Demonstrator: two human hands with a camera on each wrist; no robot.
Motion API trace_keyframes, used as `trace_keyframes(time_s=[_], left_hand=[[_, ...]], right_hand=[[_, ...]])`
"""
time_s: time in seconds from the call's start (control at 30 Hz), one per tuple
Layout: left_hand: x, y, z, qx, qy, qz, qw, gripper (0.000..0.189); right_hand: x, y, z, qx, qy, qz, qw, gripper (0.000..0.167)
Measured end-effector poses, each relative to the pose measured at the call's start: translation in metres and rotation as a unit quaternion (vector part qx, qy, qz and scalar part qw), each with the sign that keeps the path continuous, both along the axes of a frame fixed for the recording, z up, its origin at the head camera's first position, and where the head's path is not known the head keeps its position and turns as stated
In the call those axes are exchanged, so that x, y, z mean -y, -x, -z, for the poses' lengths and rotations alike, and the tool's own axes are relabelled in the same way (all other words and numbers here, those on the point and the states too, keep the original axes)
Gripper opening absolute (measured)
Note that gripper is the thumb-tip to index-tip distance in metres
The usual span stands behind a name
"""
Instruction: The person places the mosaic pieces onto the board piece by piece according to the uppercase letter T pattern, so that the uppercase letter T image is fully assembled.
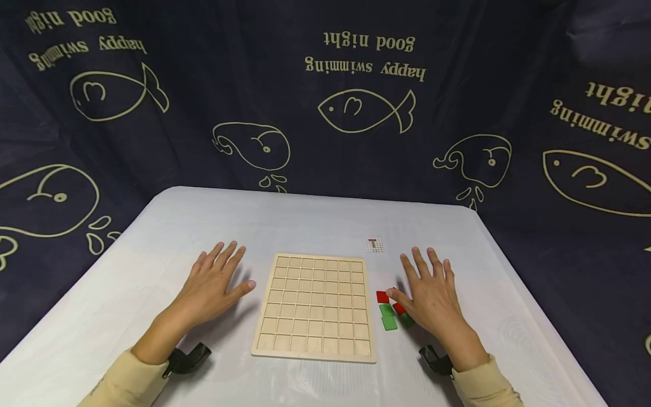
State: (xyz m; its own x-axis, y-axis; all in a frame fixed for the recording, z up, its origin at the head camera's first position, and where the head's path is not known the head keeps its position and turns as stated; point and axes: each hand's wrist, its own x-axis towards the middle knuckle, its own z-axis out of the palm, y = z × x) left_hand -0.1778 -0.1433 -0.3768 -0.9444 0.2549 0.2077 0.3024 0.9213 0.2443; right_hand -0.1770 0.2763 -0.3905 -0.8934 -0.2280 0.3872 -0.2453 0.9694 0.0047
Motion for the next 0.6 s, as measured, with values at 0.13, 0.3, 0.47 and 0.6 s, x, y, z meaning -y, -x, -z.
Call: trace_keyframes(time_s=[0.13, 0.3, 0.47, 0.6], left_hand=[[-0.0009, 0.0004, 0.0014, -0.010, 0.001, 0.005, 0.9999, 0.077], [-0.0020, 0.0004, 0.0040, -0.027, 0.001, 0.012, 0.9996, 0.075], [-0.0033, 0.0015, 0.0051, -0.033, -0.007, 0.020, 0.9992, 0.074], [-0.0045, 0.0018, 0.0066, -0.038, -0.009, 0.028, 0.9988, 0.073]], right_hand=[[-0.0003, -0.0002, 0.0005, -0.006, -0.001, -0.010, 0.9999, 0.078], [-0.0002, 0.0008, 0.0015, -0.016, 0.006, -0.027, 0.9995, 0.076], [-0.0002, 0.0020, 0.0022, -0.022, 0.015, -0.041, 0.9988, 0.073], [-0.0007, 0.0030, 0.0025, -0.016, 0.030, -0.051, 0.9981, 0.070]])
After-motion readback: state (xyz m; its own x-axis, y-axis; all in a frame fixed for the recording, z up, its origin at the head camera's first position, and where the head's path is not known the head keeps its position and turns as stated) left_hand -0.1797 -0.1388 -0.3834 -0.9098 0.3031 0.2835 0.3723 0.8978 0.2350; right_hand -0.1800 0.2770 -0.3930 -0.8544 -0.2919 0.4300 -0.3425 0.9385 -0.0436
